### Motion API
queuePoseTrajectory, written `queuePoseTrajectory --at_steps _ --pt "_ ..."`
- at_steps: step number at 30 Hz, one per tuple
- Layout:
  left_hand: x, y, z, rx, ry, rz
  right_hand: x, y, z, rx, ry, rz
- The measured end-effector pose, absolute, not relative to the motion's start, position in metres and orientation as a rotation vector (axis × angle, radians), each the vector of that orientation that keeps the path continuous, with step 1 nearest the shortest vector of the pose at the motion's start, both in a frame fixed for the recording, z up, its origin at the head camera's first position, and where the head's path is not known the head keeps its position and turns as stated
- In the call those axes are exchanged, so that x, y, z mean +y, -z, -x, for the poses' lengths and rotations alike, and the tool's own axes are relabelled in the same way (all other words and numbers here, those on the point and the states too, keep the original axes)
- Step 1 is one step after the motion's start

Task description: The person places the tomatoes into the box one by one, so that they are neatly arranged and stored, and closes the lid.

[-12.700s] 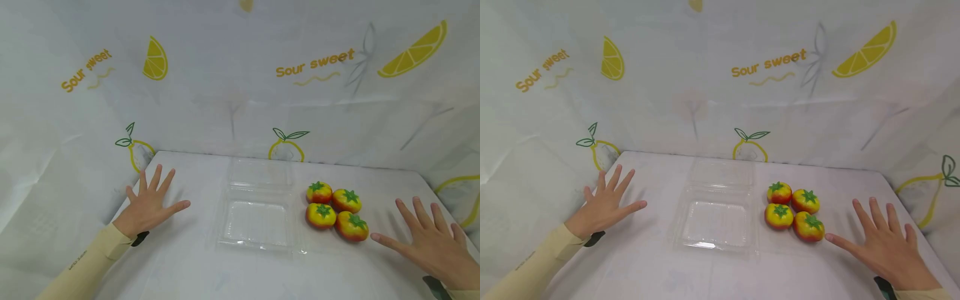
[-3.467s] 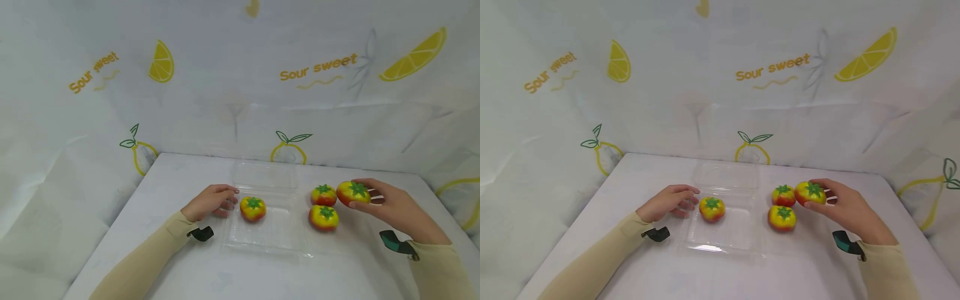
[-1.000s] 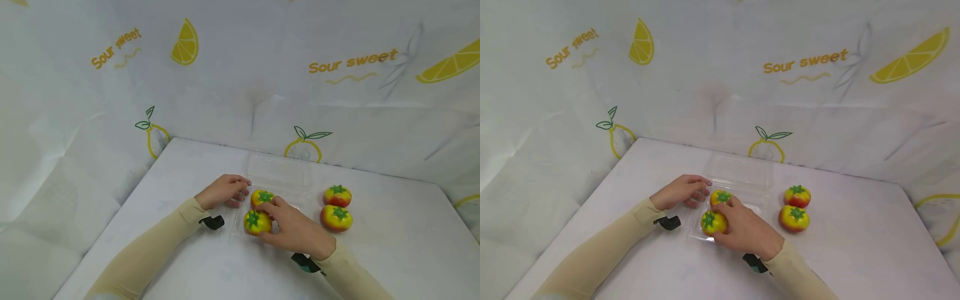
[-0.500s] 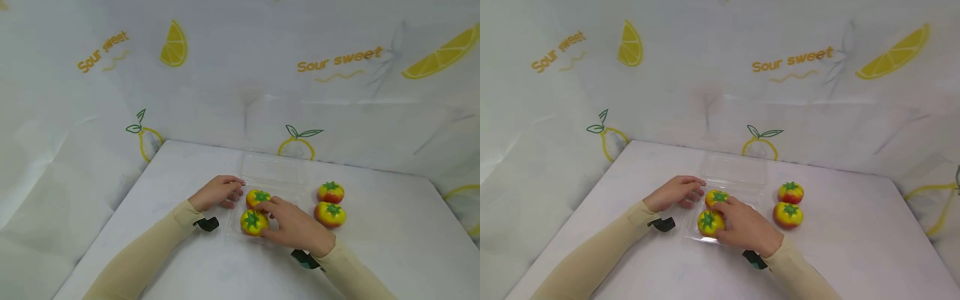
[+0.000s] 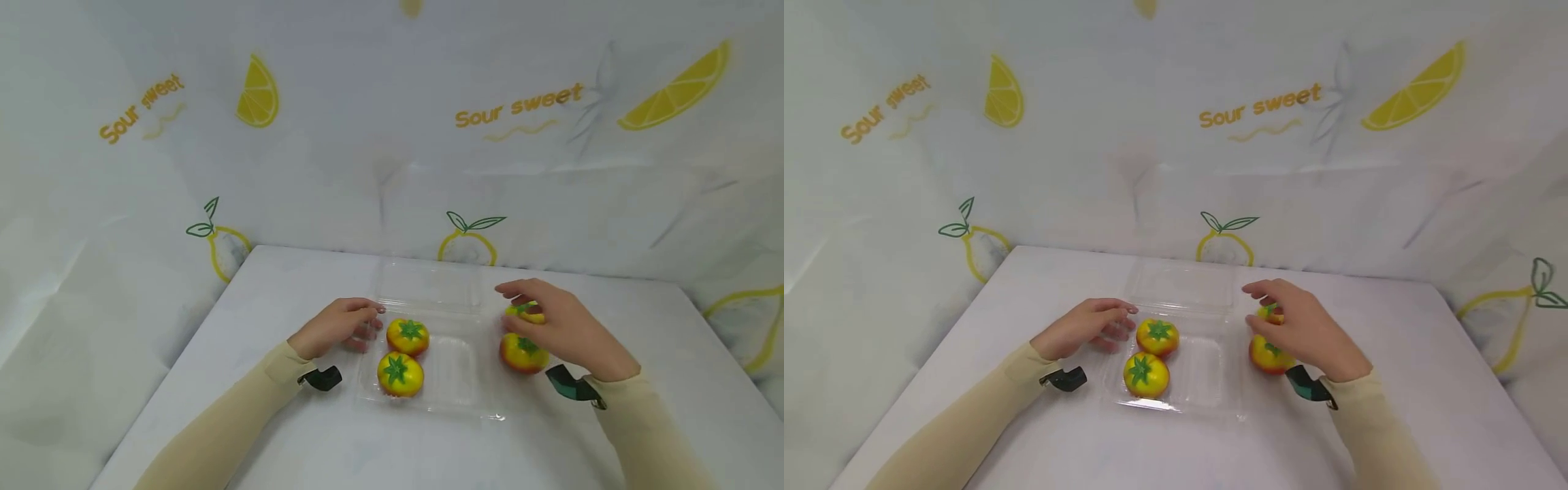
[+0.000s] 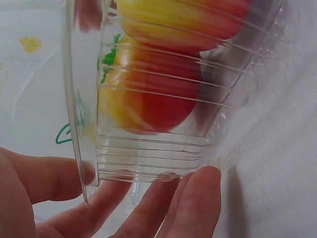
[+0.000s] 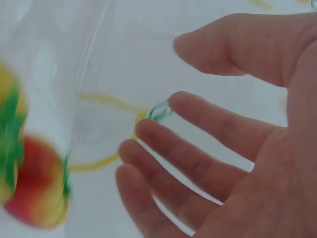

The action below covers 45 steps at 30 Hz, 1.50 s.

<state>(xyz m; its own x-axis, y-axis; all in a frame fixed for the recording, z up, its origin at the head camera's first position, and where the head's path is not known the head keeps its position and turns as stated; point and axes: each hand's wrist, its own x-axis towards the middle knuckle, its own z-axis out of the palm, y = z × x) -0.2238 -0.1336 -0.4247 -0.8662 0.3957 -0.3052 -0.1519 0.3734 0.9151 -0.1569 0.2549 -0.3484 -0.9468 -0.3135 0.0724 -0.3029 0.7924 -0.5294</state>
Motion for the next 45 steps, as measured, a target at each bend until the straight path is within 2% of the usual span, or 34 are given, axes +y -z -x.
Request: queuePoseTrajectory --at_steps 6,12,26,45 --pt "-0.137 0.434 0.220 2.149 -1.502 -0.204 0.297 0.379 0.181 2.883 0.862 0.313" --pt "-0.135 0.435 0.222 2.144 -1.515 -0.233 0.323 0.403 0.199 2.735 0.917 0.310" --pt "-0.135 0.430 0.228 2.133 -1.532 -0.224 0.332 0.402 0.209 2.679 0.863 0.392" --pt "-0.134 0.430 0.228 2.128 -1.521 -0.221 0.337 0.404 0.204 2.664 0.889 0.402"
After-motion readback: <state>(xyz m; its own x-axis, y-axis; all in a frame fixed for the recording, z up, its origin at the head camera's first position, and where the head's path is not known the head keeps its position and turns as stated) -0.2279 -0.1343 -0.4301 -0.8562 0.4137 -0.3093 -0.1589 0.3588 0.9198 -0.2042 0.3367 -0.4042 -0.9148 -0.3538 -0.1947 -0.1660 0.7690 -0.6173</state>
